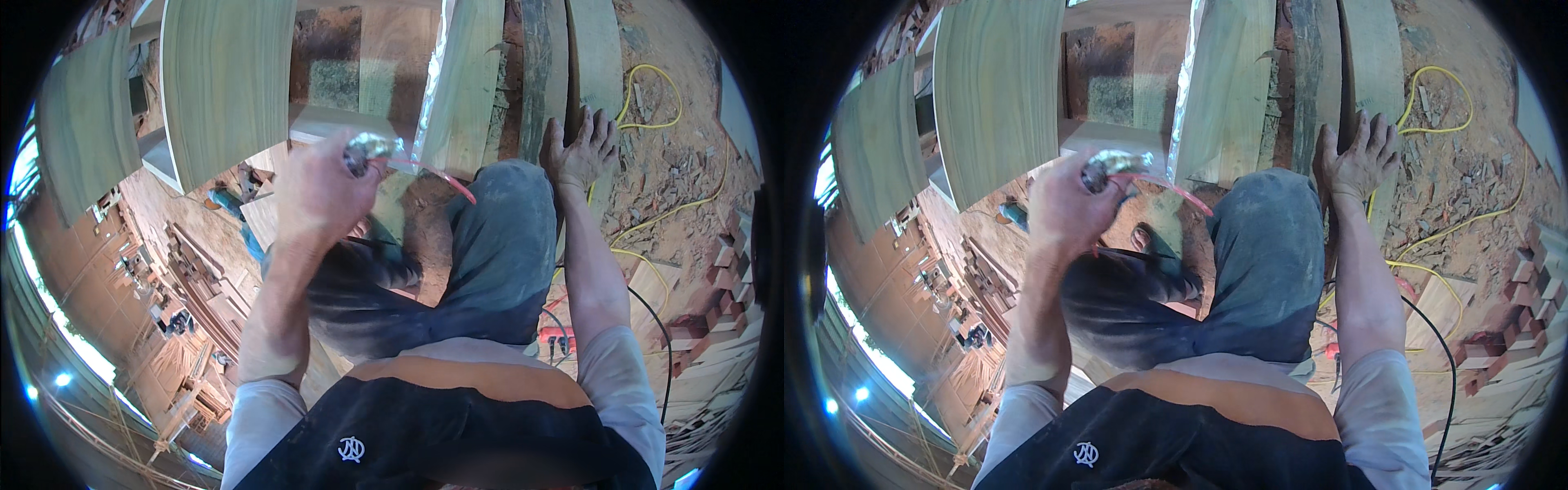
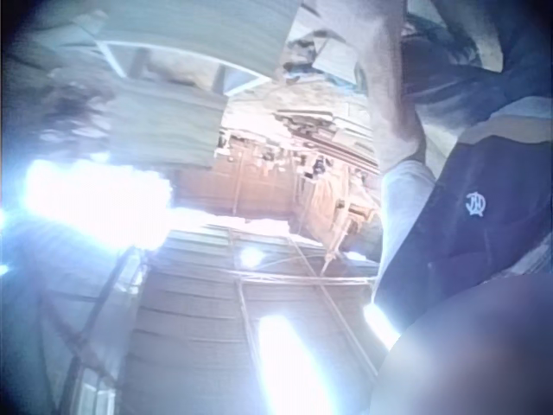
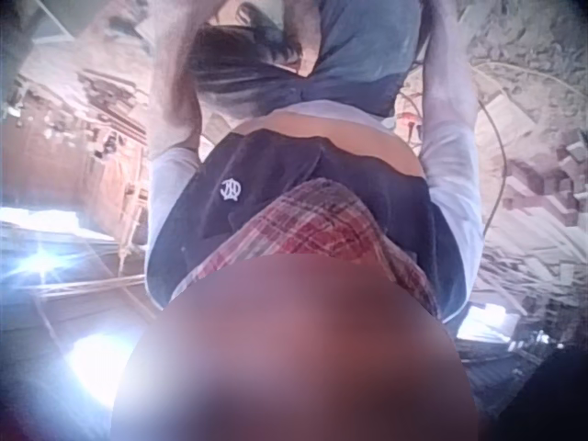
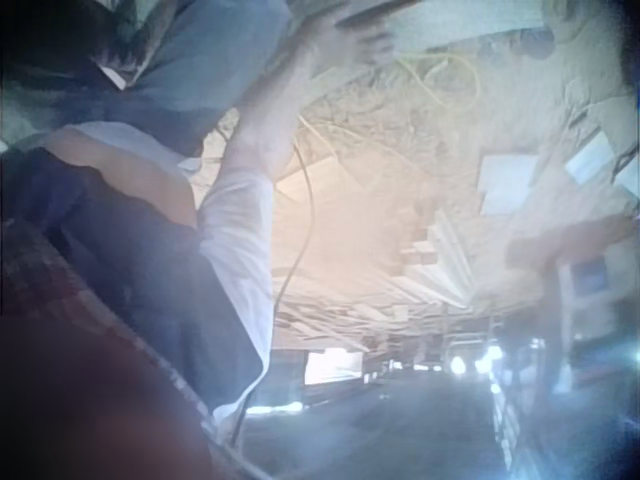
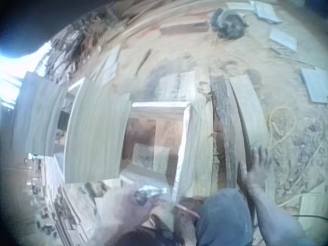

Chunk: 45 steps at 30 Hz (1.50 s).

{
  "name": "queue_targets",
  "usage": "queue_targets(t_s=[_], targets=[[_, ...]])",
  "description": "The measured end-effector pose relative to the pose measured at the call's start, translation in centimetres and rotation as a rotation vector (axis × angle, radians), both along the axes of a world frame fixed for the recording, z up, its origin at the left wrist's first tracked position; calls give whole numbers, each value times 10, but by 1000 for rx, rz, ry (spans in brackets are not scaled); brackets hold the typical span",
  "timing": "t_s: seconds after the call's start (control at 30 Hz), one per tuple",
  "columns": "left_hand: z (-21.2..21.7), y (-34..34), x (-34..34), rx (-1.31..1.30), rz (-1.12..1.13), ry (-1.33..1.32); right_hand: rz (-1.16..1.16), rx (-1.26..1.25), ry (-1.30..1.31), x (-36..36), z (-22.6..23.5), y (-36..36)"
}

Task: The person assembles a wooden box by fitting pieces together, using a nail gun to fasten joints, and applying glue to edges. They handle multiple wooden panels and a partially assembled box frame, securing components with a nail gun and hammer.

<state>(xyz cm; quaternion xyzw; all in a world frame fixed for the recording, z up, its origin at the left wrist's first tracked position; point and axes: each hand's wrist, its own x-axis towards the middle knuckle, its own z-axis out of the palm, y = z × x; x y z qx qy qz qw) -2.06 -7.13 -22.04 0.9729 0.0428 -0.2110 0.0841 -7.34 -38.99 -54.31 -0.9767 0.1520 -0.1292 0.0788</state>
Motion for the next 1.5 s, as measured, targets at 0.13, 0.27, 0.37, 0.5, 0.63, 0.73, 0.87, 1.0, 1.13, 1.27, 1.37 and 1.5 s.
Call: queue_targets(t_s=[0.13, 0.27, 0.37, 0.5, 0.63, 0.73, 0.87, 1.0, 1.13, 1.27, 1.37, 1.5], targets=[[-35, 1, -31, -122, 152, -19, 13, -15, 16, -1, 2, 0], [-55, -2, -40, -120, 112, -114, 16, -32, 39, -1, 4, 0], [-58, 0, -44, -86, 97, -111, 21, -22, 32, -1, 3, 0], [-57, 6, -51, -85, 144, -60, 31, -8, 26, 0, 0, -2], [-56, 8, -61, -122, 212, -8, 28, -3, 19, -1, -4, -3], [-56, 9, -65, -171, 175, -65, 38, -11, -5, -2, -5, -3], [-56, 18, -63, -158, 212, -91, 26, -32, 41, -2, -5, -2], [-57, 37, -54, -87, 251, -109, 40, -17, 25, -2, -4, -1], [-58, 53, -50, -56, 282, -109, 27, -44, 44, -1, -4, -1], [-60, 66, -47, -49, 304, -142, 56, -19, -27, -1, -6, -2], [-62, 78, -42, -58, 425, -119, 43, -29, -7, -2, -8, -2], [-62, 95, -37, -35, 478, -151, 39, -30, 1, -3, -9, -3]])
